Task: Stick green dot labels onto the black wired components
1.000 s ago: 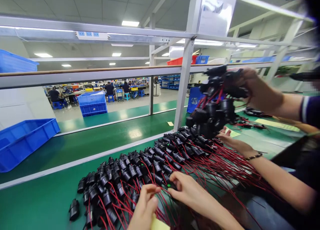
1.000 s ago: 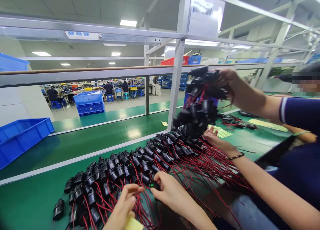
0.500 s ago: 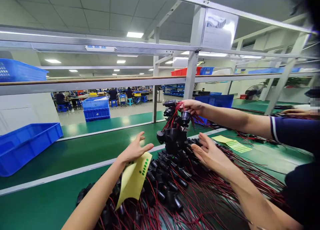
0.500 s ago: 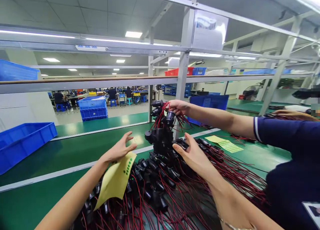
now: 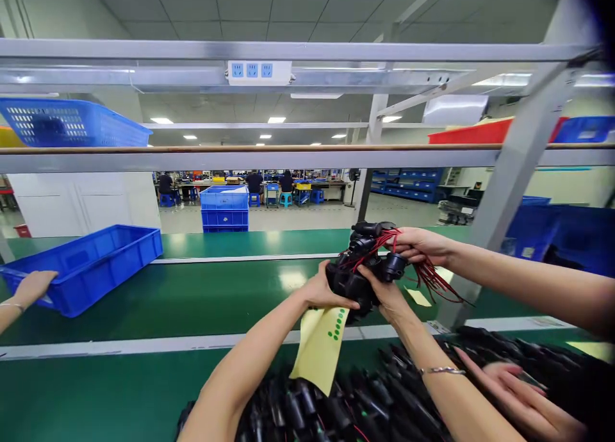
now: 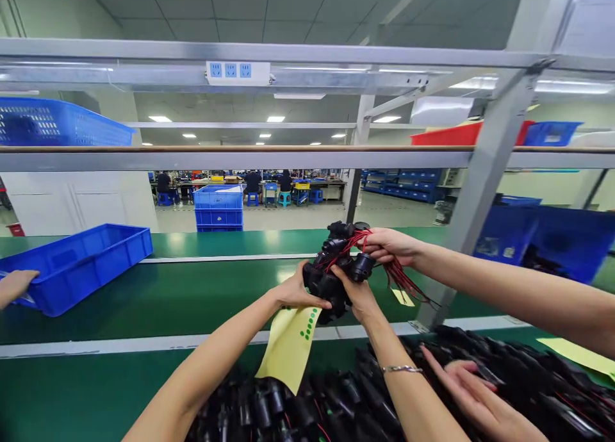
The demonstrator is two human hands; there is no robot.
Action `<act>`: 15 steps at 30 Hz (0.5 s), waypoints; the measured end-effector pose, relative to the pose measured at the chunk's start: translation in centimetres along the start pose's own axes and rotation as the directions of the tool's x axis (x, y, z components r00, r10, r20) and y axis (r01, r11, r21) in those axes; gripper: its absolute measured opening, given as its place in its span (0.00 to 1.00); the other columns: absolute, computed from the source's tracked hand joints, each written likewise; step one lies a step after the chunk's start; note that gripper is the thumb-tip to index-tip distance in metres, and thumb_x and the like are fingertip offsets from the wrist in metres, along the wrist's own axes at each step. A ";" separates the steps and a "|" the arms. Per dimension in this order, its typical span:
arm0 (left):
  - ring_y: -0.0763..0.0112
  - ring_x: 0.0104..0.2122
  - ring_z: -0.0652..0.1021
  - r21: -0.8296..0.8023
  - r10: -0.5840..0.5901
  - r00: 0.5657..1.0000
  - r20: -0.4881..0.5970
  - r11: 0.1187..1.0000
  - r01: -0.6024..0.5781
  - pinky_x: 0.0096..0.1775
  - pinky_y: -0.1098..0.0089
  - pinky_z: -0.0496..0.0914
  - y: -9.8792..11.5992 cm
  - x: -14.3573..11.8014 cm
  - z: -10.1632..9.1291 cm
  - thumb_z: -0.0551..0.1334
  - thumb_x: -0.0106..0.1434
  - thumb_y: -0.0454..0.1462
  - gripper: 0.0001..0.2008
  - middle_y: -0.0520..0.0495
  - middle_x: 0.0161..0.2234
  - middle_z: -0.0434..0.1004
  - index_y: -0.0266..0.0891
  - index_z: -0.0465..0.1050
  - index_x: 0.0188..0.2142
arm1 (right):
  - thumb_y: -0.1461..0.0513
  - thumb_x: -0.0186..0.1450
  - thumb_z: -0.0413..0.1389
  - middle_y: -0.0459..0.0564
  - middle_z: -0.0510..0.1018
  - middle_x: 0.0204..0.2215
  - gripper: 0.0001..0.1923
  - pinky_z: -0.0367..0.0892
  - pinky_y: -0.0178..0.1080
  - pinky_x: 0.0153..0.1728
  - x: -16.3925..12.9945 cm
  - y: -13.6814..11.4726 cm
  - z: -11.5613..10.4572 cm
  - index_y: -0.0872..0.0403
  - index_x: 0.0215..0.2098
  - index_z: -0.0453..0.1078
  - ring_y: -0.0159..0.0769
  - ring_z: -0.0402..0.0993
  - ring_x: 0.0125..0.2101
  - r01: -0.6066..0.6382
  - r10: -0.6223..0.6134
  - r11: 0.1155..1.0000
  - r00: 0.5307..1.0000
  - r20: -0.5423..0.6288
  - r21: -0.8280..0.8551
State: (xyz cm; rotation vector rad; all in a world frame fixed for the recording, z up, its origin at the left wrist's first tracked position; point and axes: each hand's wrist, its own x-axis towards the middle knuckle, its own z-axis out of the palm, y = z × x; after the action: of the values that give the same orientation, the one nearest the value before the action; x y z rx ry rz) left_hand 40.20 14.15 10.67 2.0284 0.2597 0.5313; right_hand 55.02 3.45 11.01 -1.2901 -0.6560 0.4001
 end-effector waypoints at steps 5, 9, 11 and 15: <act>0.45 0.63 0.69 0.004 0.047 0.998 -0.048 0.999 -0.047 0.64 0.47 0.62 -4.4 1.0 -3.2 0.81 0.43 0.43 0.62 0.27 0.65 0.64 0.34 0.48 0.69 | 0.56 0.72 0.59 0.54 0.76 0.55 0.18 0.76 0.51 0.47 1.9 3.5 4.8 0.54 0.58 0.70 0.43 0.77 0.49 -0.027 0.029 0.998 0.999 -0.035 0.060; 0.48 0.59 0.73 0.046 -0.029 0.998 -0.062 0.998 0.031 0.60 0.42 0.67 -8.1 0.5 -5.2 0.71 0.62 0.42 0.37 0.37 0.63 0.67 0.41 0.59 0.66 | 0.56 0.72 0.59 0.54 0.76 0.55 0.18 0.76 0.50 0.47 1.5 6.2 8.1 0.54 0.58 0.69 0.43 0.78 0.48 0.023 -0.021 0.998 1.000 -0.022 0.064; 0.52 0.55 0.76 0.061 -0.096 0.994 -0.052 0.993 0.099 0.57 0.44 0.70 -9.7 0.0 -5.7 0.67 0.66 0.42 0.29 0.39 0.59 0.72 0.41 0.63 0.64 | 0.56 0.72 0.59 0.54 0.76 0.54 0.18 0.76 0.50 0.47 0.8 7.0 9.5 0.54 0.58 0.70 0.43 0.78 0.48 0.087 -0.087 0.996 0.996 0.005 0.037; 0.57 0.49 0.79 0.056 -0.190 0.982 -0.011 0.980 0.191 0.52 0.49 0.75 -12.2 -1.3 -6.1 0.65 0.69 0.42 0.23 0.41 0.53 0.76 0.39 0.67 0.61 | 0.56 0.72 0.60 0.53 0.76 0.54 0.18 0.76 0.50 0.47 -0.8 6.8 10.3 0.54 0.57 0.70 0.43 0.78 0.48 0.264 -0.260 0.963 0.963 0.074 -0.053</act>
State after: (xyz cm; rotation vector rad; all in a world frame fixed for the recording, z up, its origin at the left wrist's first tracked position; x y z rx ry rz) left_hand 36.65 24.36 2.25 2.0312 0.4723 0.4138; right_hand 48.34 12.36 5.63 -1.2324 -0.8897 0.2063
